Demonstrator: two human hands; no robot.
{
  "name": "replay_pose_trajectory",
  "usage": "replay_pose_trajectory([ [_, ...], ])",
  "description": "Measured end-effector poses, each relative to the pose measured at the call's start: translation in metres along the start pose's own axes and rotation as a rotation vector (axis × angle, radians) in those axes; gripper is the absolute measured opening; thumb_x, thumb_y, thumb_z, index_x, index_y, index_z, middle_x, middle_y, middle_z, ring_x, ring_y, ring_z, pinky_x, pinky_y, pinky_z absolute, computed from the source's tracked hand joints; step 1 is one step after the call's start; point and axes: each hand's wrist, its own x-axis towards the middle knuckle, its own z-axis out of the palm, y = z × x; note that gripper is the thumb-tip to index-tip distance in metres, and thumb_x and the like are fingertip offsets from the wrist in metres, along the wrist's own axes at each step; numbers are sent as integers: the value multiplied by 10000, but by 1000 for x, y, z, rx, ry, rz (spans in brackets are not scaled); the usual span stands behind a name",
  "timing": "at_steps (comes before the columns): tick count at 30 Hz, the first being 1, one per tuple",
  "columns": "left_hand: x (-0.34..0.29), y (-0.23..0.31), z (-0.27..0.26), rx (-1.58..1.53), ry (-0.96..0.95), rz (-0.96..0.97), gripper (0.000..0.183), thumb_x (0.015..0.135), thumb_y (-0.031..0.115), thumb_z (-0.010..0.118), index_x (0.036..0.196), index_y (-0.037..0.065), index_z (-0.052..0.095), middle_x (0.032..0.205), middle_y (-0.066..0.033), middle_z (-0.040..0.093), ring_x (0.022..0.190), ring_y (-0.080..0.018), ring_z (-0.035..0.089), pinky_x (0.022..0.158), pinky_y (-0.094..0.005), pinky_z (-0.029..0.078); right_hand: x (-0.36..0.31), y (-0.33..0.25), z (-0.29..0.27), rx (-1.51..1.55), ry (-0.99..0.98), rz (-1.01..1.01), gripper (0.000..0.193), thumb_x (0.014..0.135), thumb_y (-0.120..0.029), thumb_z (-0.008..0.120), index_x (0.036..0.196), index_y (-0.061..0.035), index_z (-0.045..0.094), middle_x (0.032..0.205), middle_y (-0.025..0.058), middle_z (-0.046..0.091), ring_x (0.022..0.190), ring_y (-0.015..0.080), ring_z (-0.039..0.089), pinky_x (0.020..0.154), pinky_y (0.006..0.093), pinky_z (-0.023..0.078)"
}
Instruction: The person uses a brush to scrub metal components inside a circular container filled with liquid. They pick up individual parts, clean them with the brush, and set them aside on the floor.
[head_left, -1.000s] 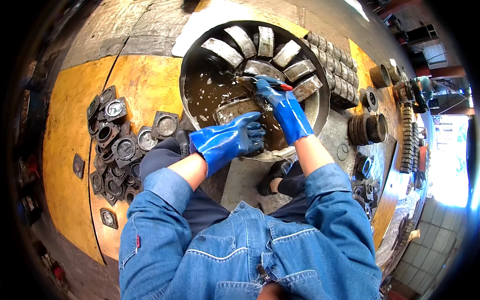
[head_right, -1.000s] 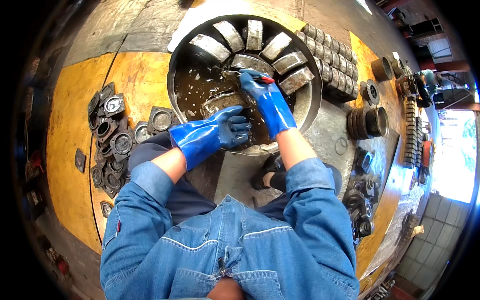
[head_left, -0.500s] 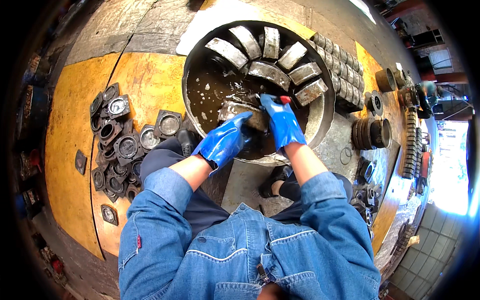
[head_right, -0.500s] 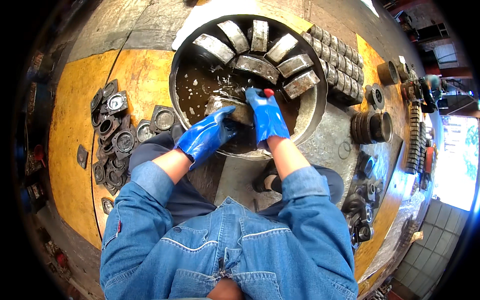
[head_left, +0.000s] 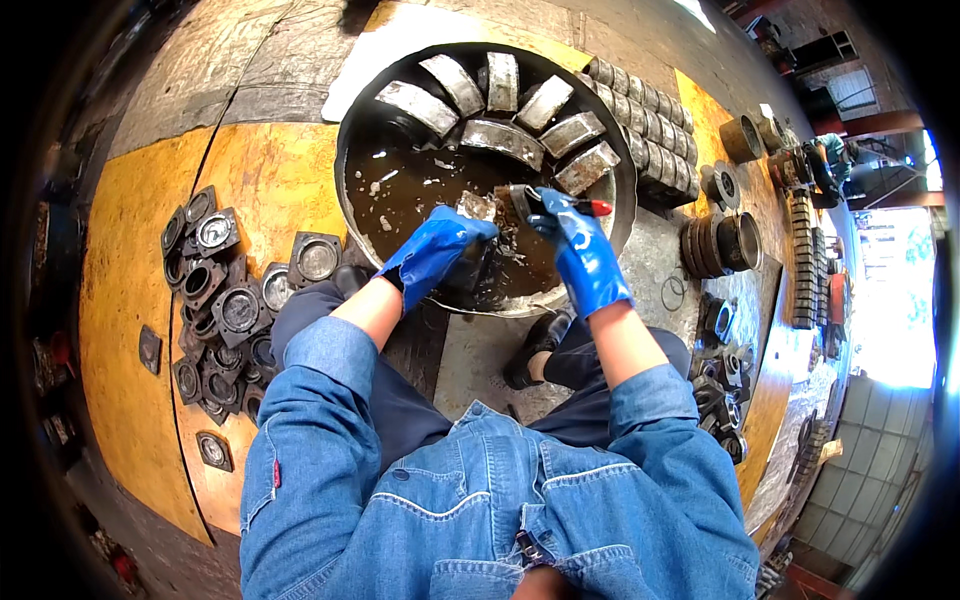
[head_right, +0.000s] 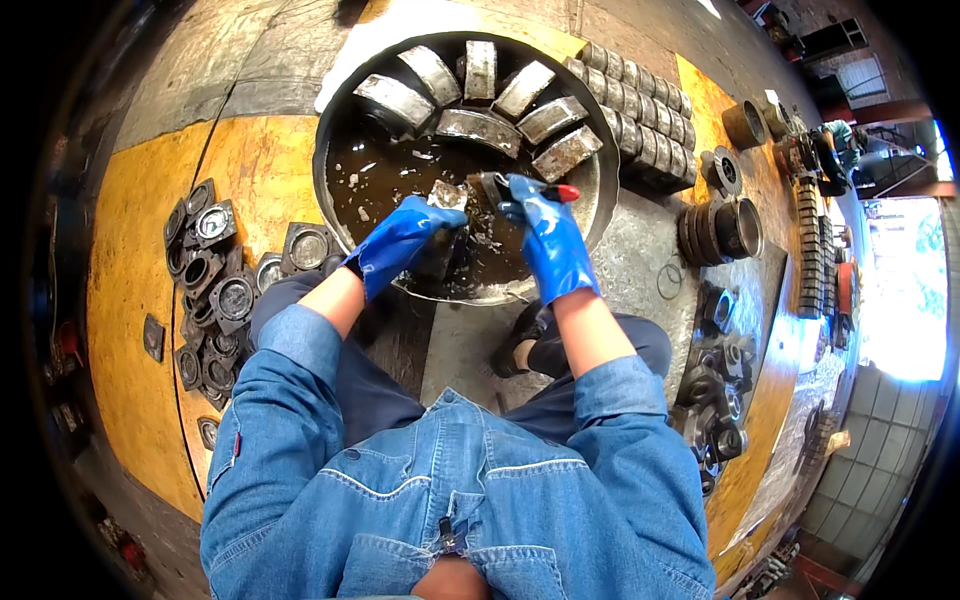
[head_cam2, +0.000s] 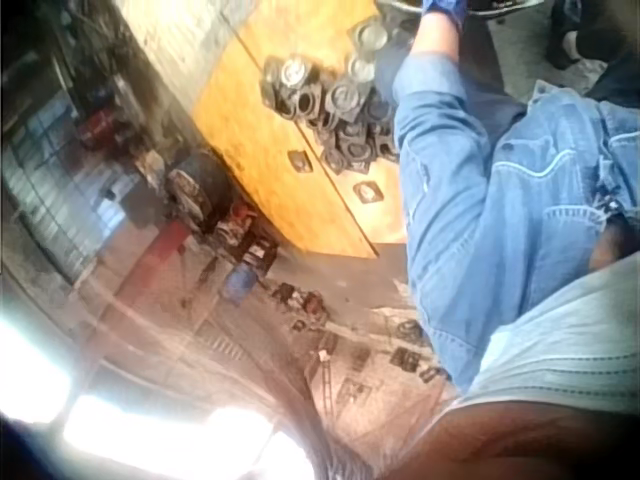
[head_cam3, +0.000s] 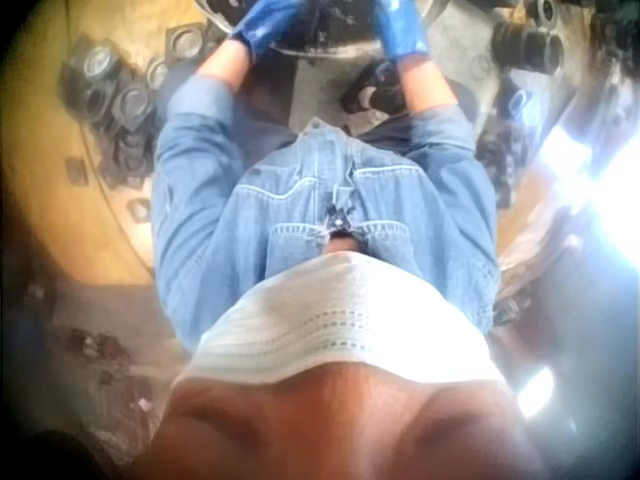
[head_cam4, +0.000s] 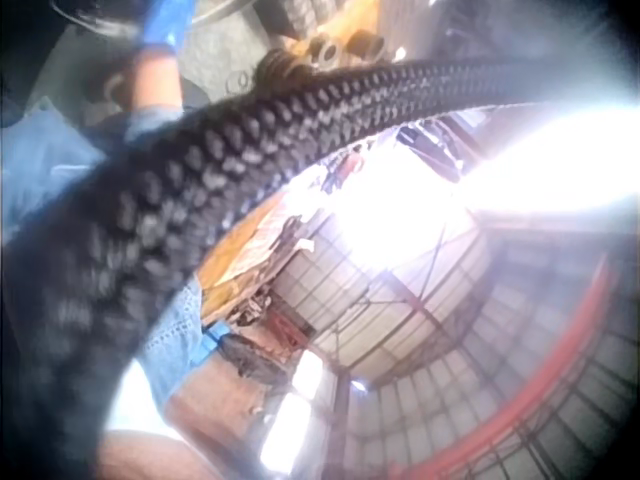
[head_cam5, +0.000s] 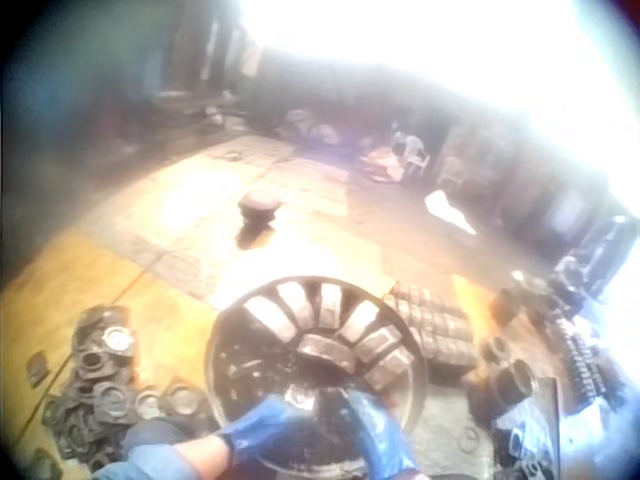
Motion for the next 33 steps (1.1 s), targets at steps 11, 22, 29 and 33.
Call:
replay_pose_trajectory([
  [11,18,41,10,82,-127,-58,296,905,263,736,989,-19,766,791,-96,696,669,-194,622,645,-346,509,115,51,-64,-66,-167,266,380,1056,-336,601,1252,-54,762,1112,82,784,881,144,716,776,281,553],
  [22,20,70,10,59,23,-576,444,844,369,757,1121,23,777,990,-178,782,871,-262,729,800,-397,560,74,54,8,-488,-8,329,448,957,-438,663,1193,-72,771,1116,111,773,948,247,700,821,368,528],
  [29,21,56,6,305,-17,-727,556,765,388,865,1195,46,774,1078,-157,788,969,-262,740,907,-394,559,74,43,-18,-710,-330,-105,501,1041,-311,509,1406,-11,677,1328,197,732,1196,291,683,1084,372,480],
  [33,25,71,9,431,-54,-780,633,729,439,892,1216,53,772,1157,-192,785,1087,-318,756,970,-415,568,79,24,-26,-28,-312,-64,423,1060,-211,537,1360,45,690,1354,199,710,1256,282,662,1114,375,488],
])
